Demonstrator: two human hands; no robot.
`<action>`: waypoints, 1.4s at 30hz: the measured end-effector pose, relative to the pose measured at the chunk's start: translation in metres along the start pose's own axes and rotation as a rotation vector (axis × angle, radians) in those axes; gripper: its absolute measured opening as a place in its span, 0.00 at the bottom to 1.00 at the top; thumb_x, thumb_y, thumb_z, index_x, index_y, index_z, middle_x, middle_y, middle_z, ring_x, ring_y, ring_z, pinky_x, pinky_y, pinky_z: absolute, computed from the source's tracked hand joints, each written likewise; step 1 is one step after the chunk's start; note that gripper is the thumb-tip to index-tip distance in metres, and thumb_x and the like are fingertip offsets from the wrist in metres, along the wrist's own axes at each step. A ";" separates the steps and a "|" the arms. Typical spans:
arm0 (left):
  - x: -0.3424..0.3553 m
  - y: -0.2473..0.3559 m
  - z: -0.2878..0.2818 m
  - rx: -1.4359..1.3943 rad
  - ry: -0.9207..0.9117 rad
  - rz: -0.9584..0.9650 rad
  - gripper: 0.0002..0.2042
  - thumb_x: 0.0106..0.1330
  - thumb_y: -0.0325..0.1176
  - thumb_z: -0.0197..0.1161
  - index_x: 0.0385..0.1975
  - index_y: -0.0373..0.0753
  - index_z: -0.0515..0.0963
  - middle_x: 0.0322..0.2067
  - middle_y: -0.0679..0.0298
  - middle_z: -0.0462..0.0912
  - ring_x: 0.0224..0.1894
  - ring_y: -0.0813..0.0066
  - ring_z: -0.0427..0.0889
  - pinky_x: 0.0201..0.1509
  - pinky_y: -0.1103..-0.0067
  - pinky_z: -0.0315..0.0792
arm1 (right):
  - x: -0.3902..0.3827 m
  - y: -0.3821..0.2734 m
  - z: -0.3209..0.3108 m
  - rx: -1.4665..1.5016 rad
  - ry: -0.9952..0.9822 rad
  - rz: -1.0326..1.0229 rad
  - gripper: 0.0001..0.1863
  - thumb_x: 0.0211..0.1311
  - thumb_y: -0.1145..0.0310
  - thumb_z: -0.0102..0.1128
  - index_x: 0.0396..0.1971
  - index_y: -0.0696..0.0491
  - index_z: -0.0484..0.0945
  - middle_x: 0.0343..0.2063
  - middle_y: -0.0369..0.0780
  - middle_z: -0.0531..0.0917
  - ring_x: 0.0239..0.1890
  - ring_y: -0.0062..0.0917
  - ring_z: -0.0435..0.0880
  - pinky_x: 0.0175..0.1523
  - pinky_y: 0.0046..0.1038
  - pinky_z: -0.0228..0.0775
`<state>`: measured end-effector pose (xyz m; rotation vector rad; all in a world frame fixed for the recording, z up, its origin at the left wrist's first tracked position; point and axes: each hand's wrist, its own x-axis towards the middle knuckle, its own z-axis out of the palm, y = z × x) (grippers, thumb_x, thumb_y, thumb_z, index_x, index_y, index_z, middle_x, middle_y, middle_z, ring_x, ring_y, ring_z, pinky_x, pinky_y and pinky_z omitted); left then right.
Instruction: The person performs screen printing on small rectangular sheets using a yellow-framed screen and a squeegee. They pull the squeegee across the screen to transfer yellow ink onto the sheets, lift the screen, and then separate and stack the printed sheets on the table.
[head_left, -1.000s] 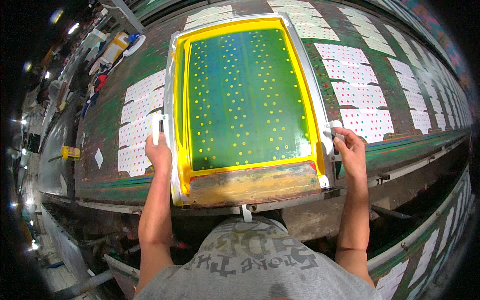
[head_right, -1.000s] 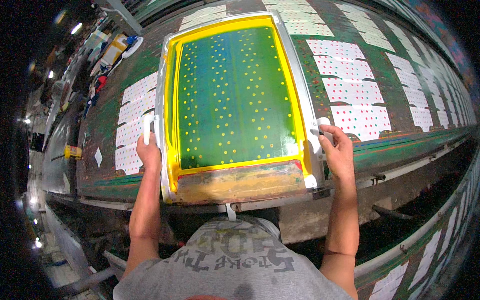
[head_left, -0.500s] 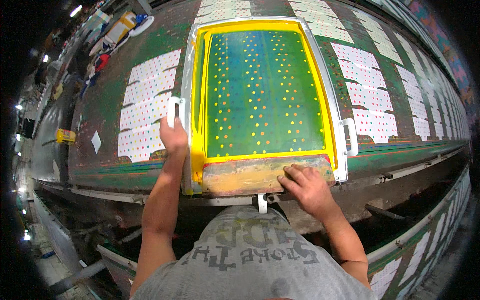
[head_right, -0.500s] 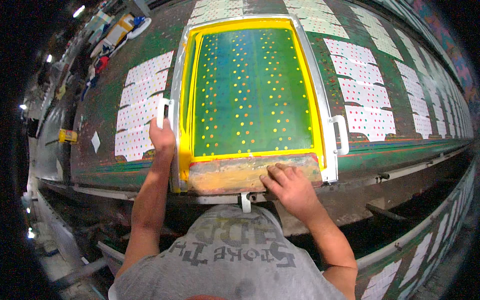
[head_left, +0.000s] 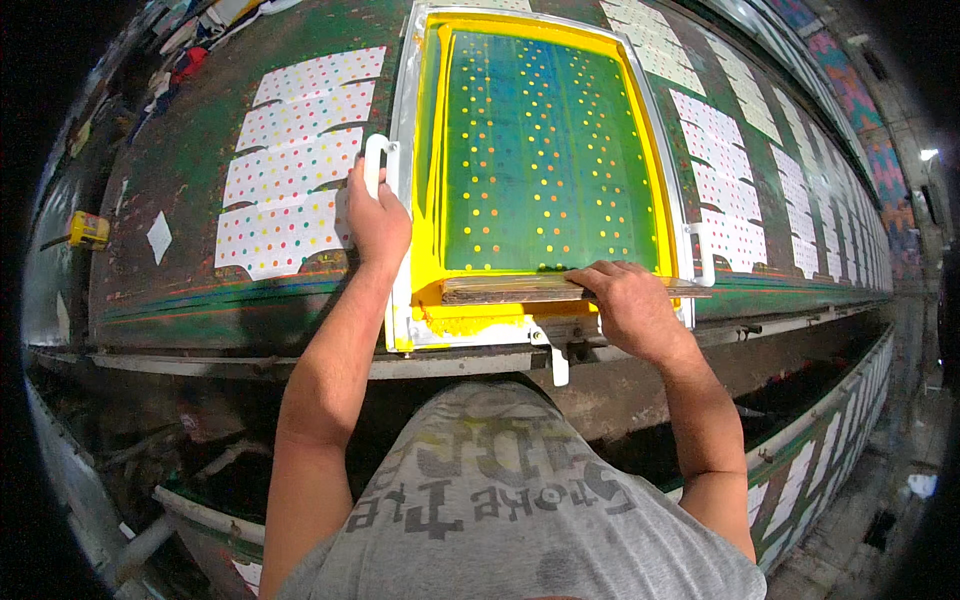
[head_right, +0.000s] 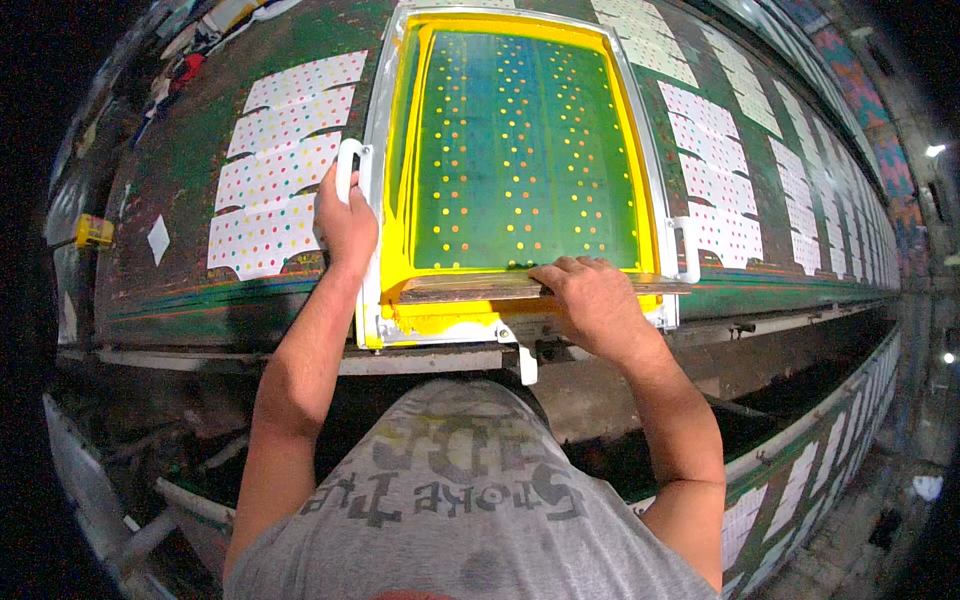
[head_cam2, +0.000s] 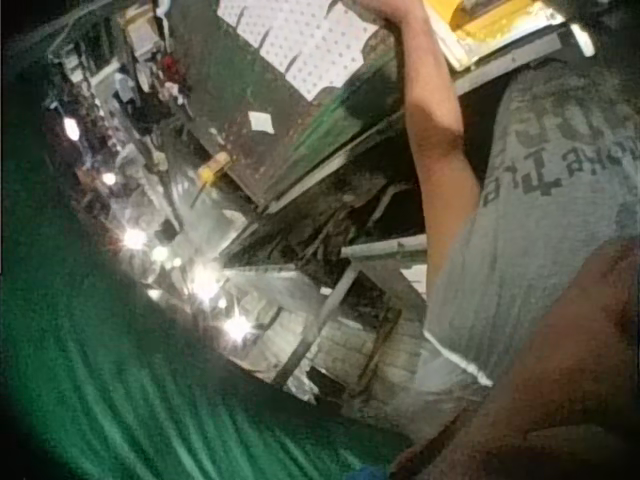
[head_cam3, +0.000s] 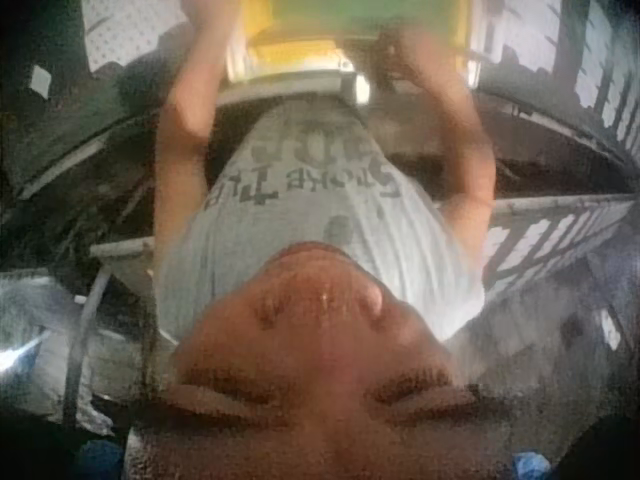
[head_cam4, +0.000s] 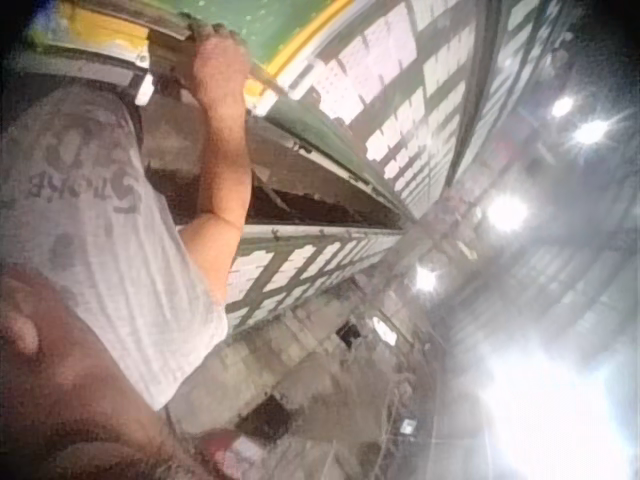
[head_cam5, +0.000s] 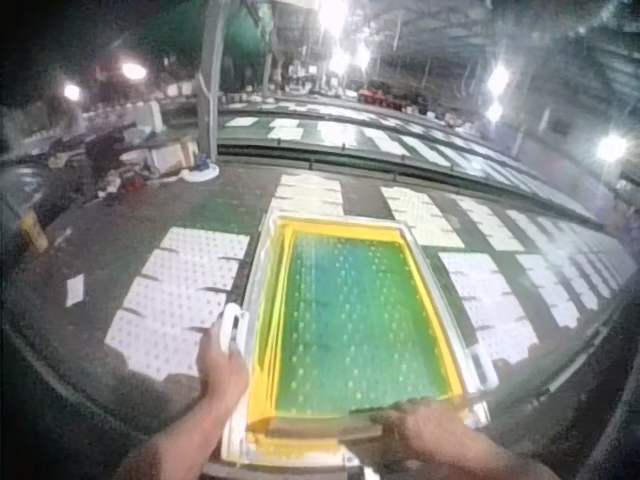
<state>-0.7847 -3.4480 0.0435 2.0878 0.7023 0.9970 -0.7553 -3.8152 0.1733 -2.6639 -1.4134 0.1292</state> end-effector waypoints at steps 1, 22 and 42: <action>-0.001 -0.001 0.001 -0.027 -0.010 -0.014 0.27 0.75 0.18 0.58 0.75 0.28 0.70 0.57 0.46 0.88 0.63 0.48 0.86 0.70 0.58 0.76 | -0.005 -0.002 -0.002 0.013 -0.028 0.010 0.24 0.60 0.73 0.68 0.58 0.50 0.89 0.46 0.46 0.91 0.48 0.47 0.91 0.56 0.47 0.83; 0.001 -0.002 -0.001 0.008 -0.032 -0.111 0.24 0.79 0.24 0.63 0.72 0.28 0.73 0.61 0.41 0.85 0.65 0.42 0.85 0.70 0.59 0.76 | 0.131 0.087 0.033 -0.085 0.296 -0.065 0.28 0.55 0.78 0.67 0.58 0.45 0.89 0.47 0.43 0.89 0.52 0.43 0.89 0.59 0.45 0.80; 0.000 0.013 0.000 0.166 0.006 -0.218 0.24 0.78 0.26 0.61 0.73 0.31 0.75 0.64 0.44 0.84 0.66 0.48 0.86 0.71 0.59 0.77 | 0.475 0.287 -0.046 -0.178 0.197 -0.036 0.21 0.70 0.62 0.67 0.62 0.46 0.87 0.52 0.55 0.91 0.58 0.53 0.90 0.63 0.53 0.83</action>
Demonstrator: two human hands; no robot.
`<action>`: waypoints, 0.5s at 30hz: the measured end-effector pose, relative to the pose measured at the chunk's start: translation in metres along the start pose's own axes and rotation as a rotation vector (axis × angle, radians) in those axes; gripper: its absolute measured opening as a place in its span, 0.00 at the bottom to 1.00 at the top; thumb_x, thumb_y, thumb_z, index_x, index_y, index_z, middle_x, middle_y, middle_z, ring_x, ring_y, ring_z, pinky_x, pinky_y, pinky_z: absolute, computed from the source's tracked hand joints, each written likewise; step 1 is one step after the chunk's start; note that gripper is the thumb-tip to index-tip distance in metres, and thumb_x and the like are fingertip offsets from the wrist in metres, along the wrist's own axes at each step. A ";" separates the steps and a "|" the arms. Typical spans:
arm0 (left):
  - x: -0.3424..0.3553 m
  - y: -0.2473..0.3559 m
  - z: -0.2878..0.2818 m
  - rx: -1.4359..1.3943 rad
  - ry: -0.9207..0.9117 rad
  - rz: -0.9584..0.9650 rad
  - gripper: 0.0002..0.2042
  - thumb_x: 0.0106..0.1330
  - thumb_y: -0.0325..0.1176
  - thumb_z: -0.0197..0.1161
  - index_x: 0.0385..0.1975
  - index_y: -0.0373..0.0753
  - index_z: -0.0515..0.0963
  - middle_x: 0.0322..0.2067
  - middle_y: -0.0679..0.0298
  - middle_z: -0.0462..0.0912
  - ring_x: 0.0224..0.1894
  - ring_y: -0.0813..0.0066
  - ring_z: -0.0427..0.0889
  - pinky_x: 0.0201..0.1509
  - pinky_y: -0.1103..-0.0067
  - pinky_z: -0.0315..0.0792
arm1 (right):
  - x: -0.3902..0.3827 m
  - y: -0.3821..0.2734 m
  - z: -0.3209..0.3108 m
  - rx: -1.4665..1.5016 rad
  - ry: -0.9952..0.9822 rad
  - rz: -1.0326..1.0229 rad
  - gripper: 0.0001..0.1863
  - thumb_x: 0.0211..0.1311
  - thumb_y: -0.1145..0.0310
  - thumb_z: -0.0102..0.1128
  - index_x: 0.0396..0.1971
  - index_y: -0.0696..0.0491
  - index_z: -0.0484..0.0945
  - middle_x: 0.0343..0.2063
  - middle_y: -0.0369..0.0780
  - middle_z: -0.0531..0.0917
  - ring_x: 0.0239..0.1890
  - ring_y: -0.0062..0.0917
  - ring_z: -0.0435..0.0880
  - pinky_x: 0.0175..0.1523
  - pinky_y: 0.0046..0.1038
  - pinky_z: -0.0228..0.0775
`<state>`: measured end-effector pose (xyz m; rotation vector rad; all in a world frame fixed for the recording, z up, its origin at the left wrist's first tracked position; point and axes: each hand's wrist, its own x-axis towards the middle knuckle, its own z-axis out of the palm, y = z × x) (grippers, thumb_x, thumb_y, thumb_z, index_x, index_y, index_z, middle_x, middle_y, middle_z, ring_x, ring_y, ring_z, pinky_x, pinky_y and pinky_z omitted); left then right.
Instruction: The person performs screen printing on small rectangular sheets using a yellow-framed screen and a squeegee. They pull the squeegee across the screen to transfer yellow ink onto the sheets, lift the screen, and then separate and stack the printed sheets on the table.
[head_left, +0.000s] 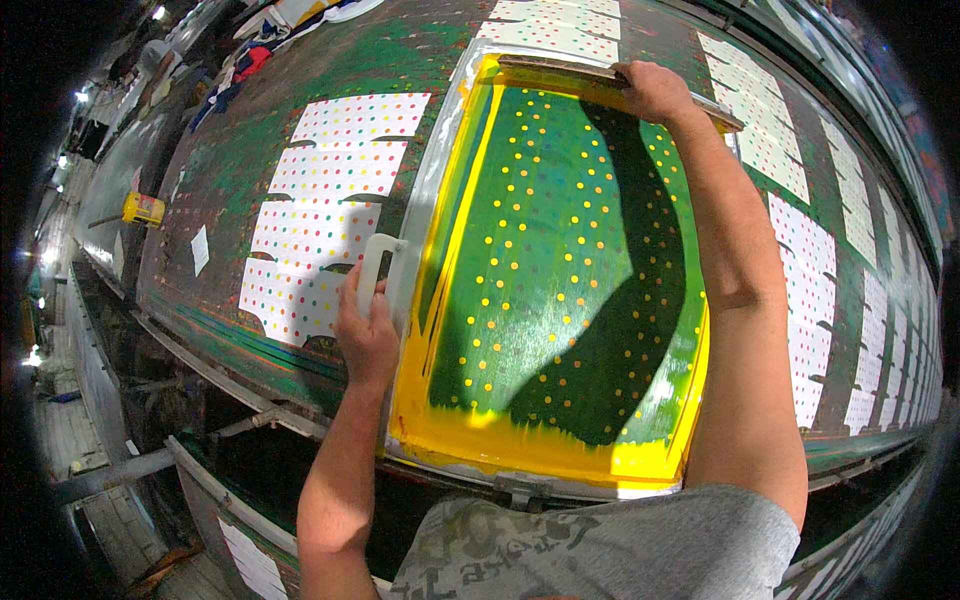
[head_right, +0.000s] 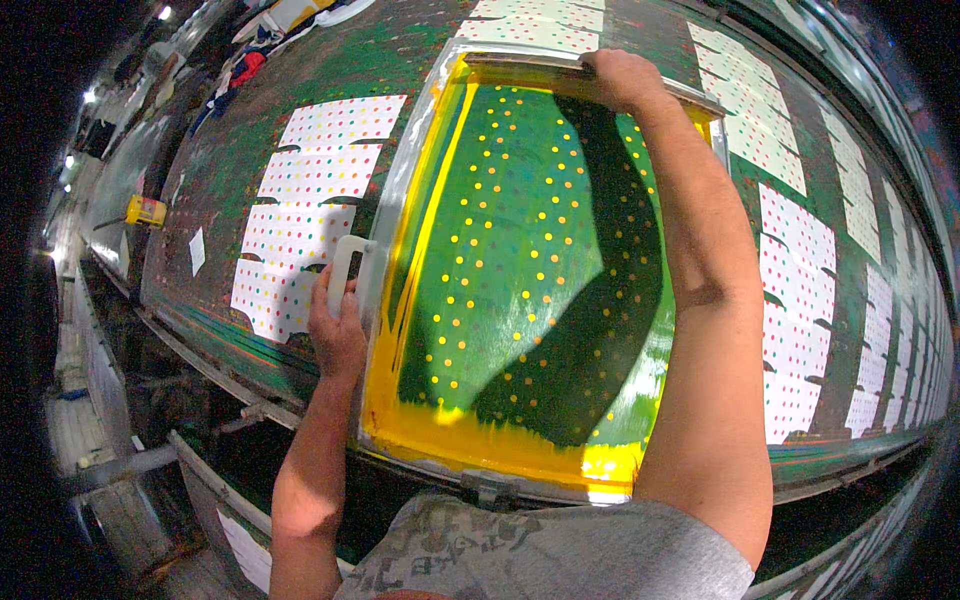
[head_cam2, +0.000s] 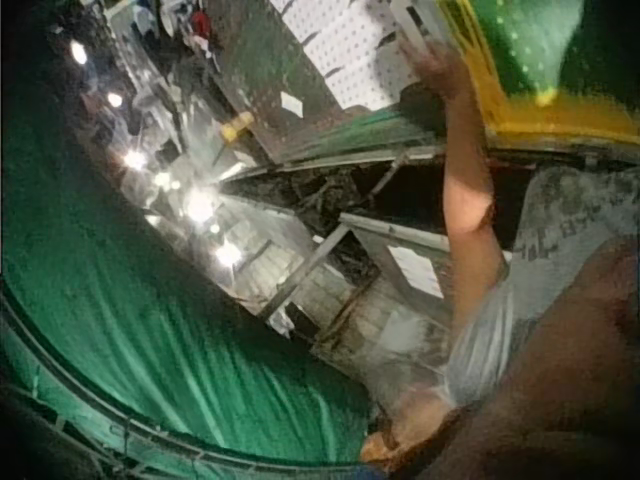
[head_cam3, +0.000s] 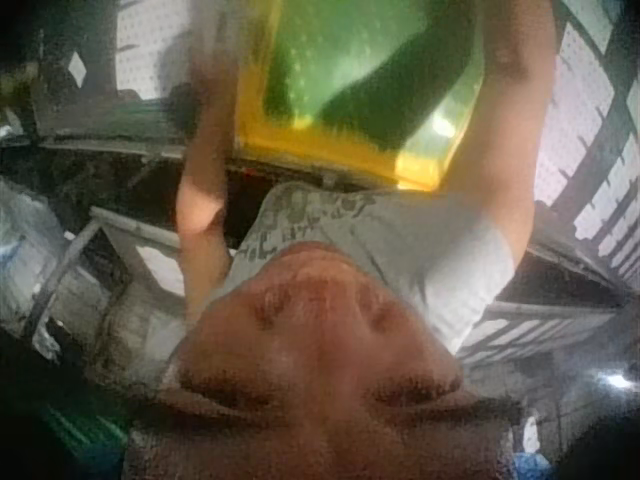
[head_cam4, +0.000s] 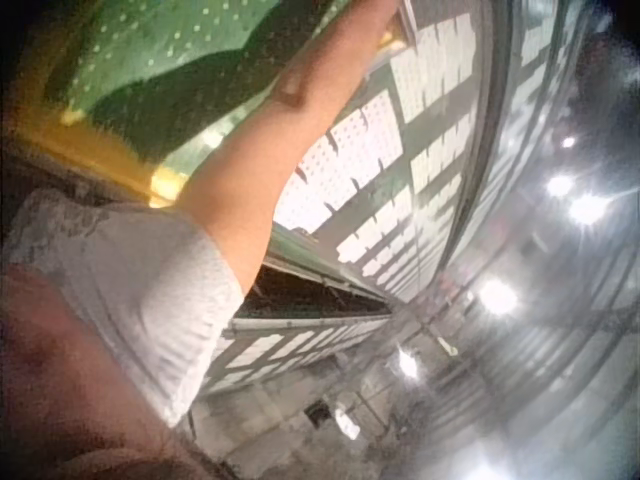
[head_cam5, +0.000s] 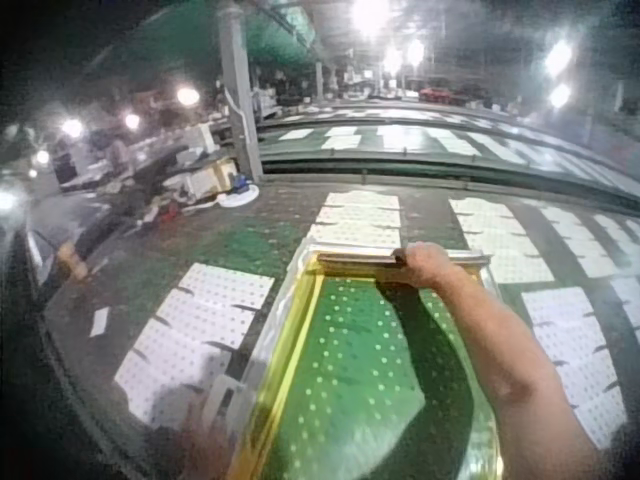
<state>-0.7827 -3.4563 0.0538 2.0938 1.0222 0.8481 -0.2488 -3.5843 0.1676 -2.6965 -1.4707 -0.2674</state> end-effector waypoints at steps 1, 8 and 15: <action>0.000 0.000 0.001 -0.007 0.002 -0.008 0.24 0.78 0.26 0.61 0.73 0.31 0.76 0.63 0.44 0.85 0.65 0.48 0.86 0.71 0.59 0.77 | 0.004 0.003 0.002 0.031 -0.006 0.011 0.21 0.70 0.60 0.67 0.61 0.47 0.88 0.52 0.55 0.91 0.58 0.53 0.90 0.64 0.52 0.82; -0.003 0.002 0.001 0.028 0.009 -0.006 0.25 0.77 0.24 0.60 0.74 0.33 0.74 0.54 0.49 0.91 0.58 0.53 0.91 0.65 0.62 0.81 | 0.018 0.019 0.003 -0.017 -0.091 -0.032 0.24 0.71 0.48 0.70 0.59 0.47 0.89 0.51 0.53 0.92 0.57 0.52 0.90 0.62 0.53 0.83; -0.003 0.001 0.001 -0.053 -0.009 -0.013 0.26 0.78 0.22 0.57 0.75 0.32 0.72 0.56 0.48 0.90 0.58 0.55 0.90 0.64 0.62 0.82 | -0.032 -0.010 -0.004 0.020 -0.081 -0.063 0.18 0.69 0.57 0.66 0.52 0.50 0.91 0.48 0.53 0.92 0.54 0.53 0.92 0.60 0.53 0.84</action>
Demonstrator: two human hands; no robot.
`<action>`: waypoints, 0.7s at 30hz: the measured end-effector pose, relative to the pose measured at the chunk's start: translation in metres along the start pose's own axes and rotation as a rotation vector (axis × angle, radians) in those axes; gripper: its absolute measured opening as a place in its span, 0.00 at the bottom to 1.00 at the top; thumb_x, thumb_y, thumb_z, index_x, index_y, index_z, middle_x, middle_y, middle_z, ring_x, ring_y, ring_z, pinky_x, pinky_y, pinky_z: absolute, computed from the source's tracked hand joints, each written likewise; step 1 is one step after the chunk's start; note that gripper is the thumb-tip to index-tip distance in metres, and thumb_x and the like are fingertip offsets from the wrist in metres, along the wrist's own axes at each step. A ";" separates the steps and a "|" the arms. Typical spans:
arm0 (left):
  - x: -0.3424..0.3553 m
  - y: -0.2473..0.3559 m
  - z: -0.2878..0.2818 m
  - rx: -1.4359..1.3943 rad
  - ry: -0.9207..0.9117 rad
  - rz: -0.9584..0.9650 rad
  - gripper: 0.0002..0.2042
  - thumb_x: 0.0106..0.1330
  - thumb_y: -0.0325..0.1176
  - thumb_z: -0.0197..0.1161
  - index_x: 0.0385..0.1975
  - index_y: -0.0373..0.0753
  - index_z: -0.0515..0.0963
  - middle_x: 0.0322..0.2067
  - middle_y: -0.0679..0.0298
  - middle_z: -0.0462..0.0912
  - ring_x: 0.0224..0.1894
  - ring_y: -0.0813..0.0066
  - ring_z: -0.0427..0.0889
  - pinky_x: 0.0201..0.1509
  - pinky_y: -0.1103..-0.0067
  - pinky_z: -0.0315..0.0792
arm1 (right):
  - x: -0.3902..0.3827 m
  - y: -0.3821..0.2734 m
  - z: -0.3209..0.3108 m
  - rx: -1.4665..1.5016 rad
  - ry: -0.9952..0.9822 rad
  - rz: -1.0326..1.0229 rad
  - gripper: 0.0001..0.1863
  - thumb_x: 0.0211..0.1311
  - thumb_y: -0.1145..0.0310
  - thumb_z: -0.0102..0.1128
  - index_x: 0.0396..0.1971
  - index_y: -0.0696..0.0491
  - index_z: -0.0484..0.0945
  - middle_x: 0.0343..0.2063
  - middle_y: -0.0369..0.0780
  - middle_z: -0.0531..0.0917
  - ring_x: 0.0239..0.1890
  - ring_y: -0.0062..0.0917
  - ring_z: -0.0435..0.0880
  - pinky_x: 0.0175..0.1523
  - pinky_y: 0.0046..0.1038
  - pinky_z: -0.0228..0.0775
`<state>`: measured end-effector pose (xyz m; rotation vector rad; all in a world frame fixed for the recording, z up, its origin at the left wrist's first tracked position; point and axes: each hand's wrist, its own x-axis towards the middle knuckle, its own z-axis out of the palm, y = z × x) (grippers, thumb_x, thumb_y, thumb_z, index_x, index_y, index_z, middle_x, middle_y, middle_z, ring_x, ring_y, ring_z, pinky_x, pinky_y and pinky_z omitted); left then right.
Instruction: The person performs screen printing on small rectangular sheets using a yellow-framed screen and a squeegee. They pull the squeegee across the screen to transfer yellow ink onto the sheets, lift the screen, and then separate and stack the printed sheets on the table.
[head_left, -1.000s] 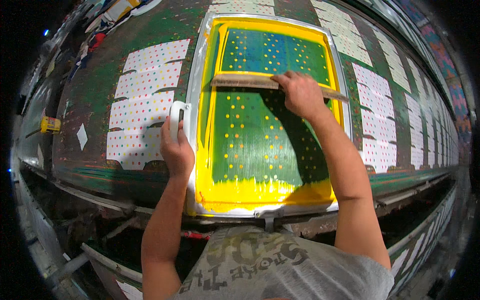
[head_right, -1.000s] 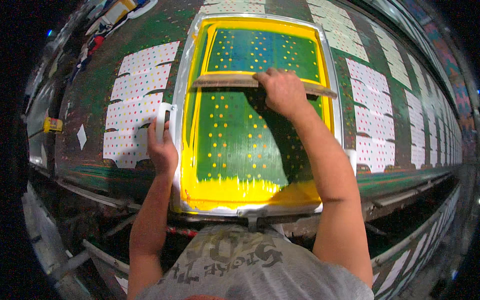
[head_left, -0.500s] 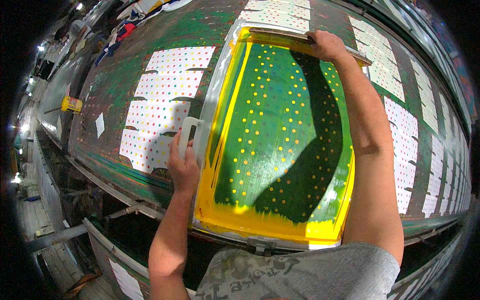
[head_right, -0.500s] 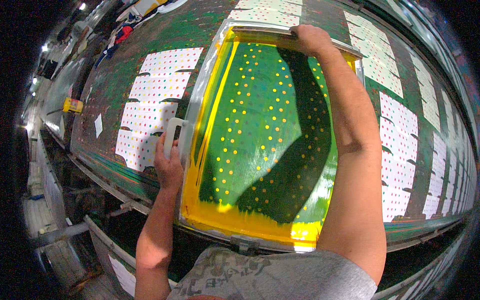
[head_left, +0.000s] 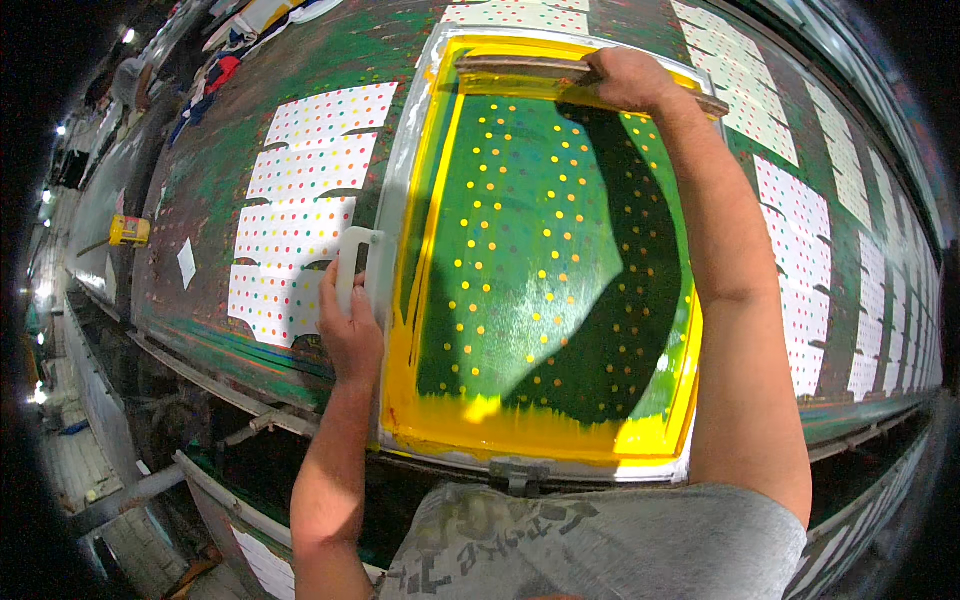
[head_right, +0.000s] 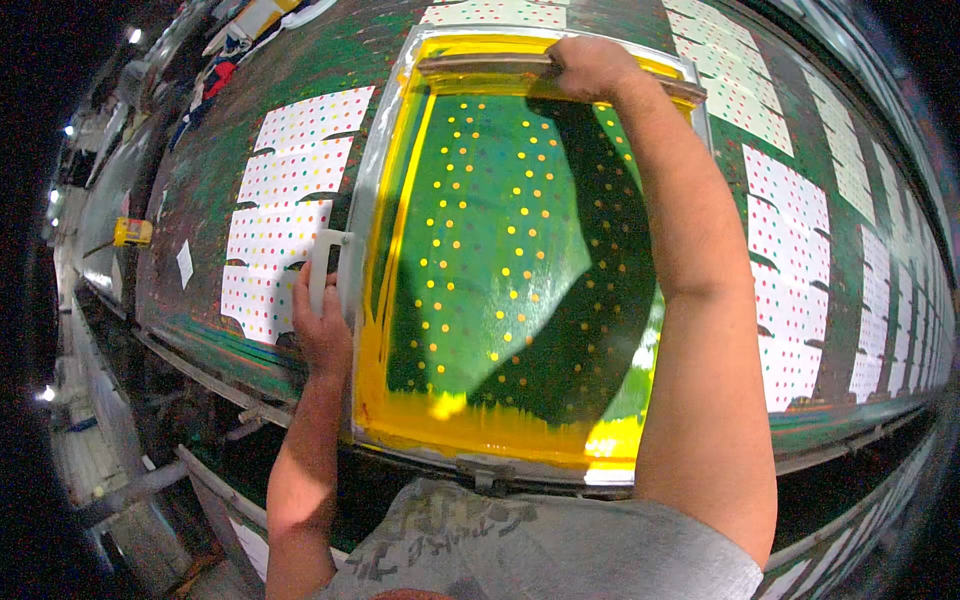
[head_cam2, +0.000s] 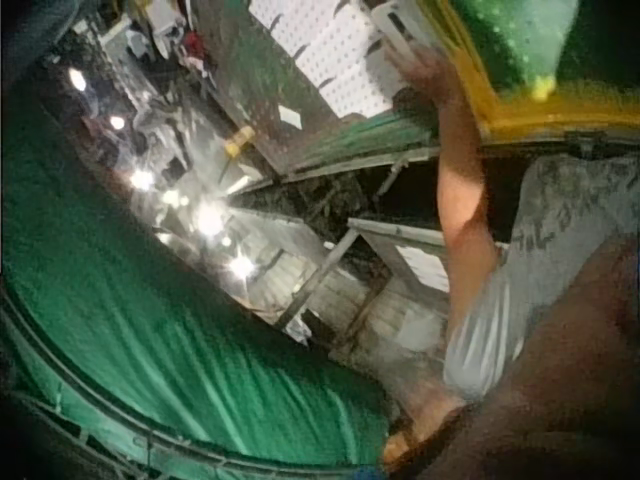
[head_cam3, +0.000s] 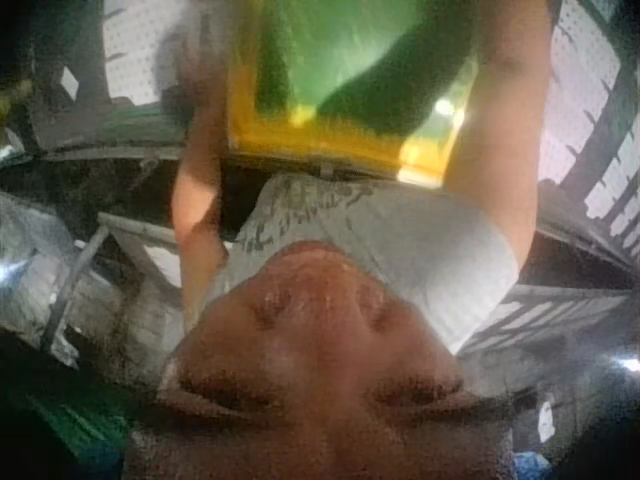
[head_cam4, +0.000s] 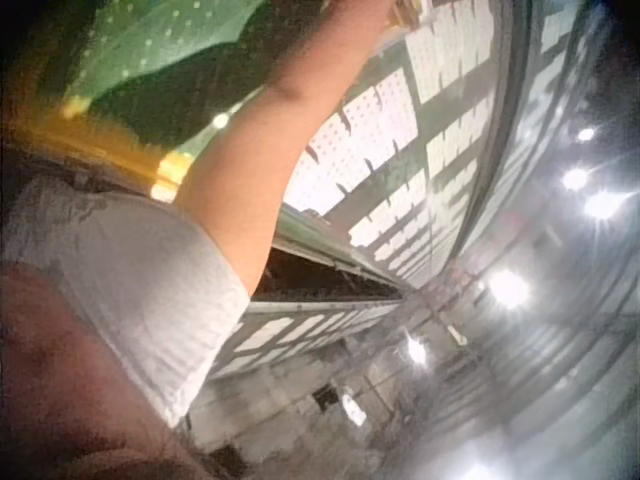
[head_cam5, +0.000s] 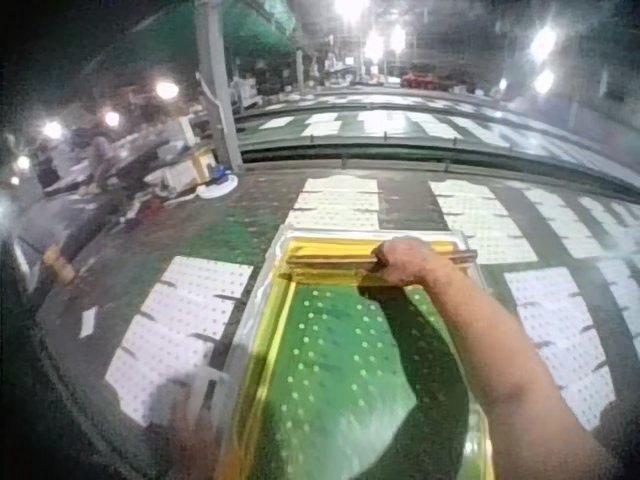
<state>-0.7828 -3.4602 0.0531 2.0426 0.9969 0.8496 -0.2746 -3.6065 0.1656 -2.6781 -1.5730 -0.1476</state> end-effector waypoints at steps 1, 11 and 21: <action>0.000 -0.001 0.000 -0.009 0.000 0.012 0.25 0.78 0.22 0.57 0.75 0.32 0.72 0.57 0.47 0.90 0.58 0.55 0.90 0.64 0.62 0.82 | -0.010 -0.009 -0.002 -0.011 -0.028 -0.006 0.19 0.70 0.55 0.67 0.52 0.50 0.91 0.46 0.53 0.93 0.52 0.53 0.92 0.59 0.53 0.84; 0.009 -0.025 0.004 0.020 0.055 0.269 0.21 0.81 0.28 0.62 0.70 0.29 0.76 0.62 0.38 0.84 0.65 0.38 0.84 0.72 0.56 0.75 | -0.171 -0.119 -0.016 0.017 -0.130 0.005 0.15 0.64 0.66 0.65 0.50 0.47 0.89 0.41 0.51 0.92 0.46 0.55 0.92 0.52 0.56 0.85; 0.009 -0.022 0.004 -0.112 0.023 0.185 0.23 0.79 0.27 0.64 0.71 0.31 0.76 0.62 0.41 0.85 0.65 0.39 0.82 0.71 0.55 0.74 | -0.341 -0.248 -0.028 0.088 -0.085 0.028 0.19 0.60 0.72 0.68 0.52 0.42 0.91 0.41 0.44 0.92 0.44 0.48 0.92 0.49 0.51 0.86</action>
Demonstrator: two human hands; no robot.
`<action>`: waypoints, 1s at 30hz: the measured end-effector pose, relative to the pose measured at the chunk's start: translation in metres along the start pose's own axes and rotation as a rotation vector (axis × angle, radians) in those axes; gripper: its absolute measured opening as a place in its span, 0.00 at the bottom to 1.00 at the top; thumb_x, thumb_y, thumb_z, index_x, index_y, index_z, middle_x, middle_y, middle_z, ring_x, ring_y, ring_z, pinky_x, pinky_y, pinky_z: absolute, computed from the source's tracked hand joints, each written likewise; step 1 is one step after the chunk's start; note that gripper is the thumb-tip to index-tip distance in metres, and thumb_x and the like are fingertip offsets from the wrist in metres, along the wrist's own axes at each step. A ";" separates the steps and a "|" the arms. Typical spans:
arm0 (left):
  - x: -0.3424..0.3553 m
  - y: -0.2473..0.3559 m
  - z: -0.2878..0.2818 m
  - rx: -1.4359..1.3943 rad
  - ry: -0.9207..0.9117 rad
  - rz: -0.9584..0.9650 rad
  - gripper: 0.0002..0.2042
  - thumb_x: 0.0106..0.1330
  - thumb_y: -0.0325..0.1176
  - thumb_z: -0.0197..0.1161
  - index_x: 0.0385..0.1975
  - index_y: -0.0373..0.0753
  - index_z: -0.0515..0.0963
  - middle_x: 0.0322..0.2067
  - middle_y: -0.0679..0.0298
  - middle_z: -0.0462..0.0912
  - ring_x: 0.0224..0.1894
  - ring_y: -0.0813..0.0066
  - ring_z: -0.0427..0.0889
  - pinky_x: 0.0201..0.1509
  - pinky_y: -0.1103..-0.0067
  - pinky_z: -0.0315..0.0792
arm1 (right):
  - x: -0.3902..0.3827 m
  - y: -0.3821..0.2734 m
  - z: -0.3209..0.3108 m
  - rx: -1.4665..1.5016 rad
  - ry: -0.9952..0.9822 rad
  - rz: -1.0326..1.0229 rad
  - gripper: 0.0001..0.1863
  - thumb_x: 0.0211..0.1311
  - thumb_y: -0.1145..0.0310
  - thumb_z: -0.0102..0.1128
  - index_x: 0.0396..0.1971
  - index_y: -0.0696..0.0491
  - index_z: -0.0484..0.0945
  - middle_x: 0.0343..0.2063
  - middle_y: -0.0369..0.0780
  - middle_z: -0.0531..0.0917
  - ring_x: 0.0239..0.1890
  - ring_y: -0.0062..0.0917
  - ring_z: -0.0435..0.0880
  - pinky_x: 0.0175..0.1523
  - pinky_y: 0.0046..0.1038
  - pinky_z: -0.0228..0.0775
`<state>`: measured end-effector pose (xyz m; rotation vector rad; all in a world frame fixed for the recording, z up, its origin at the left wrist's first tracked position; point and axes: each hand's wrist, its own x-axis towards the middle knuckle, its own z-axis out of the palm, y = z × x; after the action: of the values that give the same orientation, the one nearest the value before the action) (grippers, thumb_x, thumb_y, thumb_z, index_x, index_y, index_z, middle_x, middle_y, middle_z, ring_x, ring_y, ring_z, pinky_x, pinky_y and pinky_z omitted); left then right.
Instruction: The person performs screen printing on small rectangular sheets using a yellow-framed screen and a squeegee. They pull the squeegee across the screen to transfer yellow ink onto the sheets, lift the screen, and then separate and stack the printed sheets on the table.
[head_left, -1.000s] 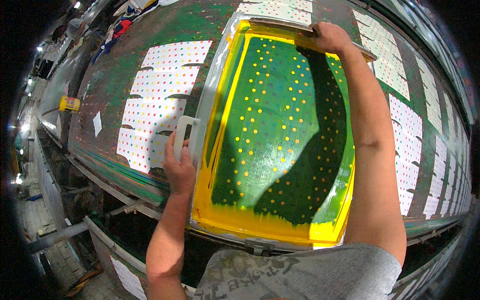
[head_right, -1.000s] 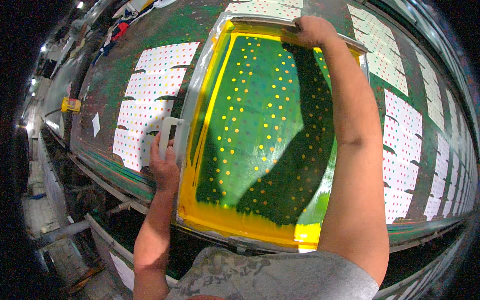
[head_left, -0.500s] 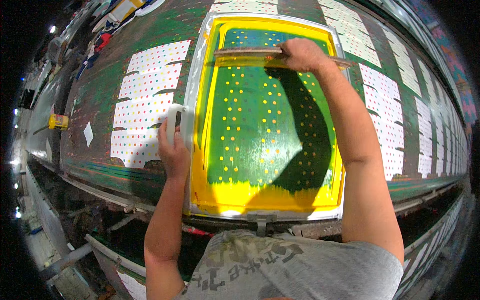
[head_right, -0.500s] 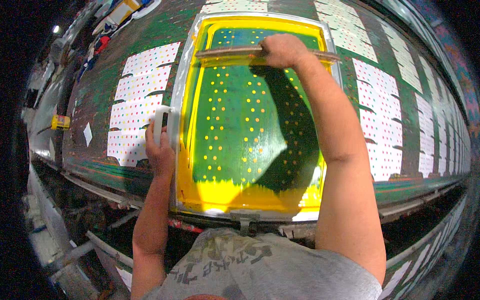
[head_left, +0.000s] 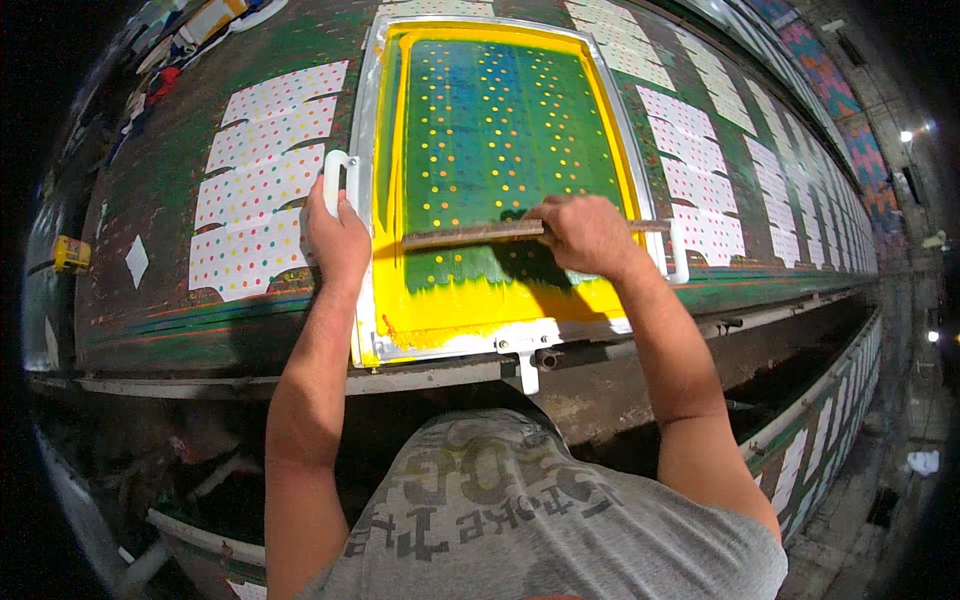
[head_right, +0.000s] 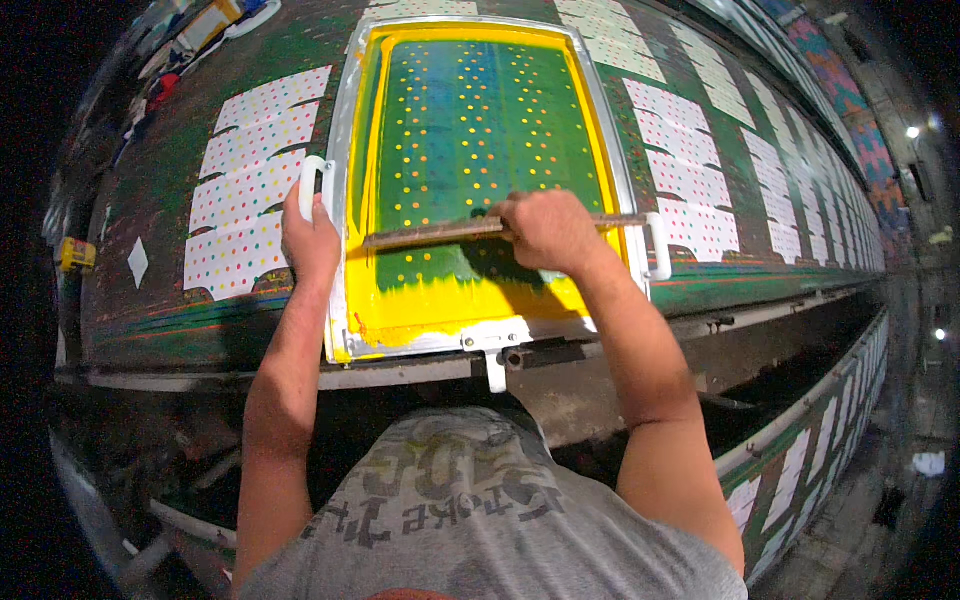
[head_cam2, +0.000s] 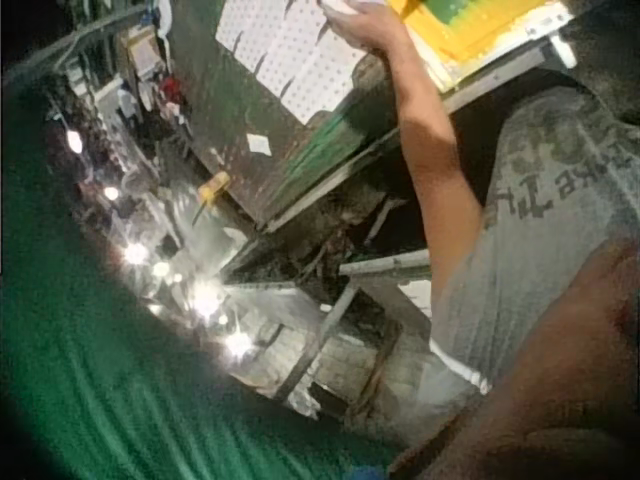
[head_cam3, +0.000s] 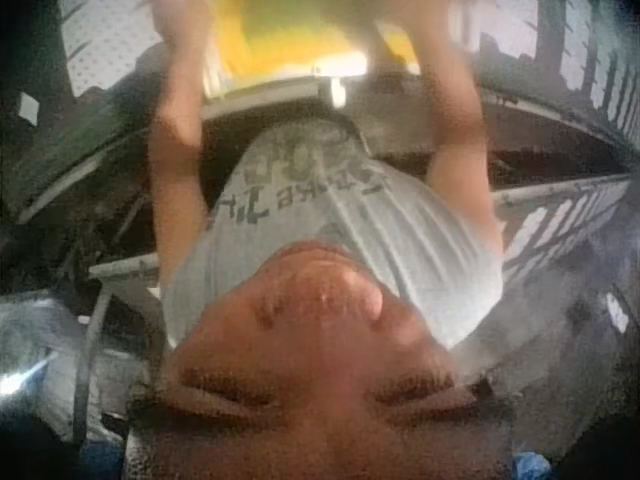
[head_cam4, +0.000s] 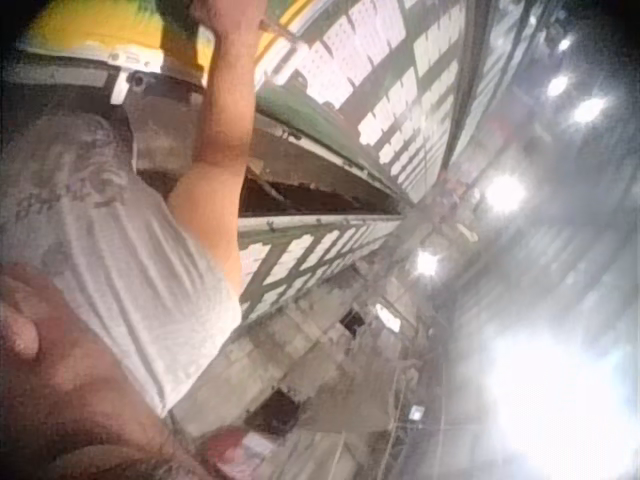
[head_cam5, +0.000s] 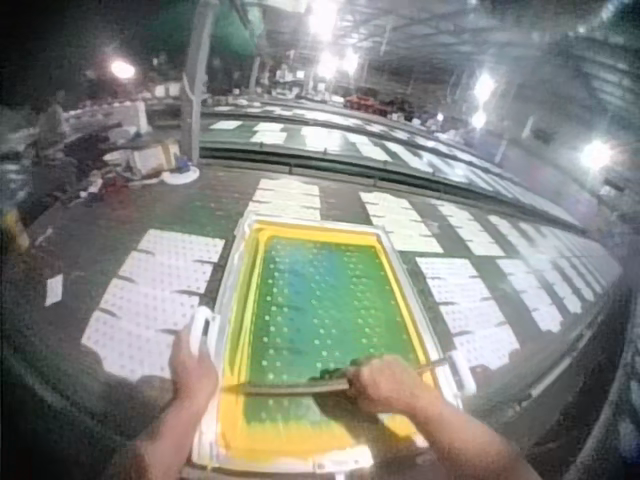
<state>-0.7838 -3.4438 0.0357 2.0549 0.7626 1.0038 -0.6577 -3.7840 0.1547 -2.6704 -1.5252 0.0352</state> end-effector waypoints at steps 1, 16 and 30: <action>-0.001 0.002 -0.001 0.019 -0.002 -0.015 0.23 0.78 0.27 0.64 0.71 0.31 0.76 0.62 0.41 0.85 0.64 0.39 0.83 0.71 0.55 0.74 | -0.015 -0.011 0.001 -0.002 -0.016 0.017 0.19 0.60 0.70 0.70 0.52 0.42 0.92 0.40 0.43 0.92 0.44 0.46 0.93 0.48 0.50 0.86; 0.005 -0.021 0.008 0.075 0.058 -0.028 0.22 0.78 0.34 0.65 0.71 0.44 0.79 0.56 0.43 0.91 0.57 0.40 0.91 0.63 0.56 0.81 | -0.133 -0.052 0.030 0.146 0.180 -0.227 0.26 0.66 0.67 0.67 0.64 0.54 0.83 0.54 0.46 0.85 0.58 0.44 0.85 0.64 0.45 0.78; 0.017 -0.033 0.004 0.335 0.137 -0.026 0.16 0.77 0.34 0.70 0.58 0.32 0.87 0.48 0.47 0.93 0.51 0.52 0.92 0.60 0.62 0.81 | -0.208 0.113 0.025 0.434 0.695 0.285 0.32 0.58 0.80 0.74 0.66 0.55 0.82 0.66 0.53 0.81 0.71 0.50 0.79 0.76 0.48 0.70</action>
<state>-0.7784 -3.4137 0.0144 2.2666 1.0879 1.0676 -0.6674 -4.0192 0.1194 -2.1800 -0.8085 -0.4421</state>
